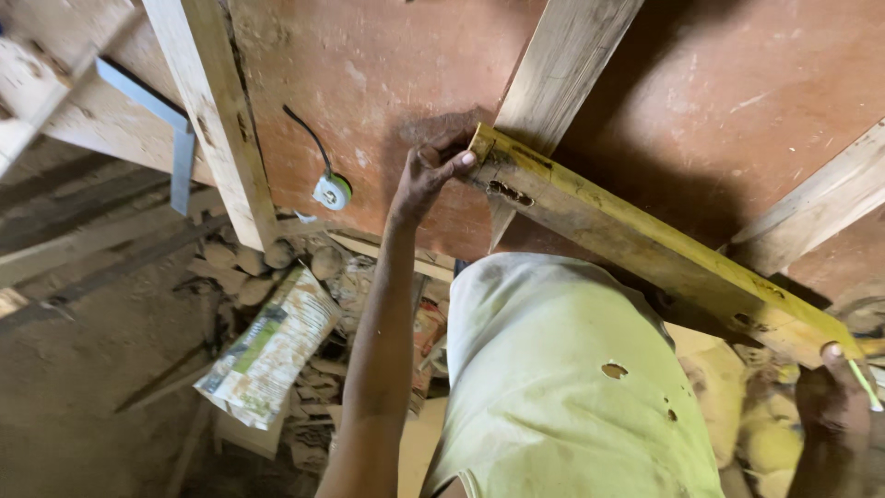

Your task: The person uses a metal square and a white marker to draw straight lines on a piece of light-colored wood. They then use a long wooden straightedge to draw additional lines on the same piece of wood. The task involves precise alignment of the tools to ensure accurate markings.

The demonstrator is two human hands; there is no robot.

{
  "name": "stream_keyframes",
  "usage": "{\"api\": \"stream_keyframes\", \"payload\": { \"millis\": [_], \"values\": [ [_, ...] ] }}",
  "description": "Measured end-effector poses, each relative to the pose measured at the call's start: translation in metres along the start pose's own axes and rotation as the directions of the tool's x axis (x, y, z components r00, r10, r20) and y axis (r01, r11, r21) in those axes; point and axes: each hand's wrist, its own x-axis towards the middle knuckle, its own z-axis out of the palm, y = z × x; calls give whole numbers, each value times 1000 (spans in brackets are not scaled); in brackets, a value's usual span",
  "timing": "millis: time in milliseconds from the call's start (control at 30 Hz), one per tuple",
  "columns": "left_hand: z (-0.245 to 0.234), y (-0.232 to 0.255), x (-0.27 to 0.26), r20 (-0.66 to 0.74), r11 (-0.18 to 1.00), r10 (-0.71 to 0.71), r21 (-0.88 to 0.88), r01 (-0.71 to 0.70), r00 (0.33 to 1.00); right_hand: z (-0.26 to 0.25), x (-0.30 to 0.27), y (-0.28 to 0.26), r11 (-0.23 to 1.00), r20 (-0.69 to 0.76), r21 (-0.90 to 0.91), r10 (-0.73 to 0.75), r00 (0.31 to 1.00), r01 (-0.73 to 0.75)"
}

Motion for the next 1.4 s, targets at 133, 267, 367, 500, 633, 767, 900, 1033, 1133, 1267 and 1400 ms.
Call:
{"api": "stream_keyframes", "payload": {
  "millis": [133,267,367,500,633,767,900,1033,1133,1267,1400],
  "values": [
    [-7,-5,2,-18,996,-8,92,9,1000,1,-8,-8,997,0,52,61,998,-61],
    [-14,-11,4,-18,984,68,165,-64,998,14,-2,-20,1000,12,-15,7,1000,-6],
    [-12,-16,5,-37,984,64,171,-57,997,24,4,-25,998,22,-51,-23,999,24],
    [-10,-18,0,11,985,168,46,-168,986,26,-14,-15,995,20,-90,-44,999,45],
    [-9,-12,2,12,989,128,77,-128,992,29,-4,-18,992,56,-88,-91,994,95],
    [-7,-13,2,6,988,118,104,-118,993,28,1,-10,998,-25,-39,-54,998,53],
    [-8,-11,2,-8,989,87,118,-86,996,28,4,-7,996,-45,16,-92,995,93],
    [-11,-11,5,4,973,106,207,-105,994,29,9,-7,998,-103,37,-48,994,52],
    [-11,-13,5,7,972,125,200,-123,992,28,8,-7,998,-100,41,-46,994,50],
    [-9,-11,4,11,969,139,207,-138,990,29,6,-5,996,-108,61,-58,992,65],
    [-8,-7,4,27,968,174,177,-177,984,32,6,-6,994,-108,87,-52,993,62]
  ]
}}
